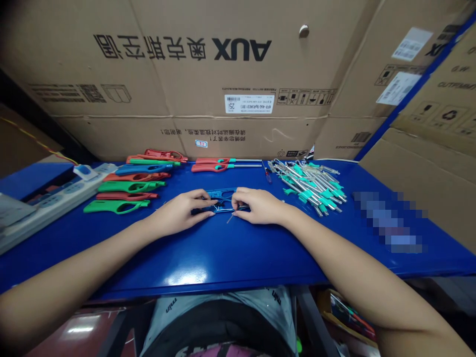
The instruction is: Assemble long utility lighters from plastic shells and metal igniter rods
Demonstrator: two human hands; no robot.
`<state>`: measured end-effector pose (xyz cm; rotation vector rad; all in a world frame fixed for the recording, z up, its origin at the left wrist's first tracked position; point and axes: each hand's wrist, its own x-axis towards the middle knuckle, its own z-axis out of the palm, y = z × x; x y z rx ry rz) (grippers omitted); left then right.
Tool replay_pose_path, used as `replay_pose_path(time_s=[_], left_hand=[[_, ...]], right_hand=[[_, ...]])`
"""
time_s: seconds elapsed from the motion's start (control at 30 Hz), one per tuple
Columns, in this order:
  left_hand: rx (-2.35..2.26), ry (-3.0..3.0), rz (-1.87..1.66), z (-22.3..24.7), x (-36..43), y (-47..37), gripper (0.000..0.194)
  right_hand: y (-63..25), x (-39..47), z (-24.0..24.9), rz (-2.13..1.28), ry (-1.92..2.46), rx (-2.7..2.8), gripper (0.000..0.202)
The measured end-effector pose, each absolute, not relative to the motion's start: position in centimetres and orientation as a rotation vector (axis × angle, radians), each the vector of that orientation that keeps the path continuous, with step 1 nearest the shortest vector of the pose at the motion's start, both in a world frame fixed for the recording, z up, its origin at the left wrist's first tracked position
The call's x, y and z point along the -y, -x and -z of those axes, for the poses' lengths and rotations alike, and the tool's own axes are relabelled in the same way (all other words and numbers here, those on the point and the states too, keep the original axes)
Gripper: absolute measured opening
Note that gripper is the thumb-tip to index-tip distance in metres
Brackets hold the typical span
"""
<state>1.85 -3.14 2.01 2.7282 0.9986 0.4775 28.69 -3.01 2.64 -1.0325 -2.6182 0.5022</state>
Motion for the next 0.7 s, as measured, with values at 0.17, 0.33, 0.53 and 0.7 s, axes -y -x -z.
replay_pose_path(time_s=[0.17,0.33,0.53,0.7], left_hand=[[-1.077,-2.879,-0.358,-2.5,3.8,-2.2,0.031],[-1.091,-3.041,-0.273,-3.1,4.4,-2.6,0.029],[-1.000,-2.859,-0.468,-2.4,3.7,-2.2,0.030],[-0.943,-2.672,-0.569,-1.9,4.1,-2.6,0.034]], right_hand=[[-28.6,2.9,-2.4,-0.492,1.049,2.627,0.008],[-28.6,3.2,-2.8,-0.468,1.027,2.653,0.010],[-28.3,3.8,-3.5,-0.405,1.016,2.663,0.028],[-27.5,3.9,-2.5,-0.243,1.099,2.614,0.026]])
